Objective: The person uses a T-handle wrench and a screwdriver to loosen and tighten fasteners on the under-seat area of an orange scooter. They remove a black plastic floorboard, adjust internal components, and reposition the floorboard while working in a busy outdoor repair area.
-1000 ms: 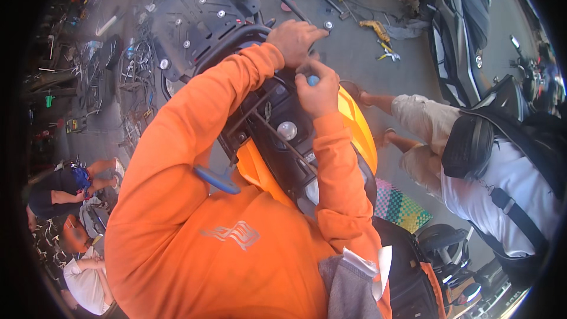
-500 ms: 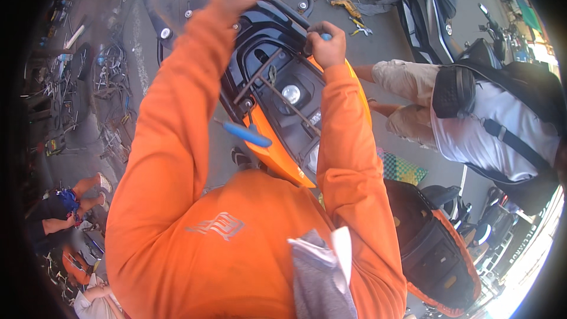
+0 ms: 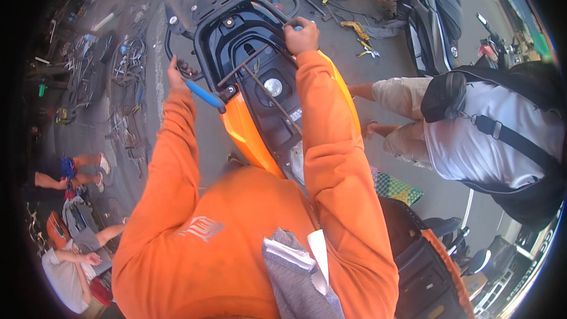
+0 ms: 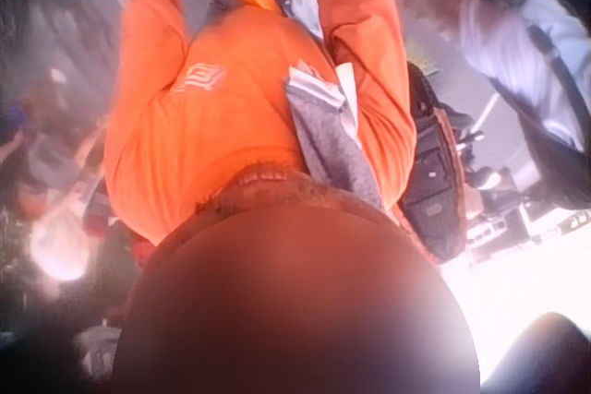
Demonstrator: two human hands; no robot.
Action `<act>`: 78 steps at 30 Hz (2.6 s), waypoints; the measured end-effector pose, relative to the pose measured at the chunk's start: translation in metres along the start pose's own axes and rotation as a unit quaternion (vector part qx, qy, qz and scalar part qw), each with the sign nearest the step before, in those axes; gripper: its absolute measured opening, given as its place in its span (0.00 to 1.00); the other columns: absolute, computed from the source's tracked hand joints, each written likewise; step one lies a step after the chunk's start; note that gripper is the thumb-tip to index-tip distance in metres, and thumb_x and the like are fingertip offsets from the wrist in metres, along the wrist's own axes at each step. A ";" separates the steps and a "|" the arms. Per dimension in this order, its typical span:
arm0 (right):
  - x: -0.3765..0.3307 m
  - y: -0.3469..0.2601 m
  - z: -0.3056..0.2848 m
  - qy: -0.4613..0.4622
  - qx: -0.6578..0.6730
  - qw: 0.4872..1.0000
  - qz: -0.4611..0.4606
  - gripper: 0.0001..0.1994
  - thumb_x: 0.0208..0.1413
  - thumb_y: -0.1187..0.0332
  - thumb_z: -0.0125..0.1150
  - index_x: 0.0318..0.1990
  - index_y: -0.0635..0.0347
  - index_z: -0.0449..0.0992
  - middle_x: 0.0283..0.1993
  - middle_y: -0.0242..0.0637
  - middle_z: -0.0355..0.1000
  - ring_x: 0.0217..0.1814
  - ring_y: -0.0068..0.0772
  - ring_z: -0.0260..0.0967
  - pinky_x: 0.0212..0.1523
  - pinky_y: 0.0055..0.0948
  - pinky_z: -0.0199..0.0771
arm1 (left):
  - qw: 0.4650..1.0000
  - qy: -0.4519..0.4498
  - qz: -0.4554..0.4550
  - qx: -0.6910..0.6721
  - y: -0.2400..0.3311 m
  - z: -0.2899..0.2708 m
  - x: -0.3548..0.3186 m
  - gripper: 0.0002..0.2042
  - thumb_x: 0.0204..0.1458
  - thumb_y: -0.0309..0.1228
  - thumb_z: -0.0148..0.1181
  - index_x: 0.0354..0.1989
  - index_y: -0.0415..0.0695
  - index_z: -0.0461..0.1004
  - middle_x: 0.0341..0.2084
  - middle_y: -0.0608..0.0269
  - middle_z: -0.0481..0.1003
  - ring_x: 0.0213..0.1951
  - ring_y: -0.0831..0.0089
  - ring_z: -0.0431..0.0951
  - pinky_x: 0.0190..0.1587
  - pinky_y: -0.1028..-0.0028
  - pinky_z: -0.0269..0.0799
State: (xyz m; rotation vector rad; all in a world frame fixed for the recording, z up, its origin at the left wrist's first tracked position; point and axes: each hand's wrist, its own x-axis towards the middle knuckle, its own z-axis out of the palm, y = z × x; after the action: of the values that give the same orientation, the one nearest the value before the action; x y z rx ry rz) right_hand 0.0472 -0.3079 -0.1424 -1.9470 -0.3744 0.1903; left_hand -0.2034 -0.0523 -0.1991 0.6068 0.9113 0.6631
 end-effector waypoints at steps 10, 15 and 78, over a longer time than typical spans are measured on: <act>0.000 -0.022 -0.006 -0.040 0.008 0.999 -0.012 0.09 0.44 0.67 0.62 0.31 0.58 0.85 0.30 0.53 0.79 0.35 0.52 0.79 0.44 0.40 0.78 | 0.999 -0.016 0.002 0.036 0.021 -0.001 0.012 0.27 0.61 0.62 0.49 0.21 0.53 0.57 0.12 0.74 0.53 0.12 0.79 0.54 0.16 0.77 0.49; 0.005 -0.029 -0.007 -0.069 0.024 0.997 0.029 0.09 0.45 0.68 0.61 0.31 0.58 0.85 0.30 0.53 0.79 0.30 0.52 0.79 0.40 0.40 0.79 | 1.000 -0.011 -0.004 0.015 0.021 -0.006 0.020 0.27 0.62 0.62 0.47 0.22 0.53 0.58 0.11 0.76 0.52 0.11 0.79 0.51 0.14 0.77 0.48; 0.029 -0.002 0.004 -0.125 0.032 0.991 -0.021 0.06 0.44 0.70 0.62 0.29 0.60 0.83 0.23 0.41 0.77 0.26 0.33 0.75 0.31 0.32 0.75 | 0.997 0.029 0.034 0.061 0.019 0.008 0.001 0.25 0.65 0.58 0.43 0.24 0.52 0.59 0.12 0.75 0.53 0.13 0.79 0.50 0.18 0.75 0.48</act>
State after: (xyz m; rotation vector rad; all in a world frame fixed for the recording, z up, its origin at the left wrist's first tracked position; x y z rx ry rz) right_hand 0.0726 -0.2936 -0.1413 -1.8554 -0.5658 0.4165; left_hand -0.2007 -0.0405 -0.1818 0.7330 0.9945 0.6916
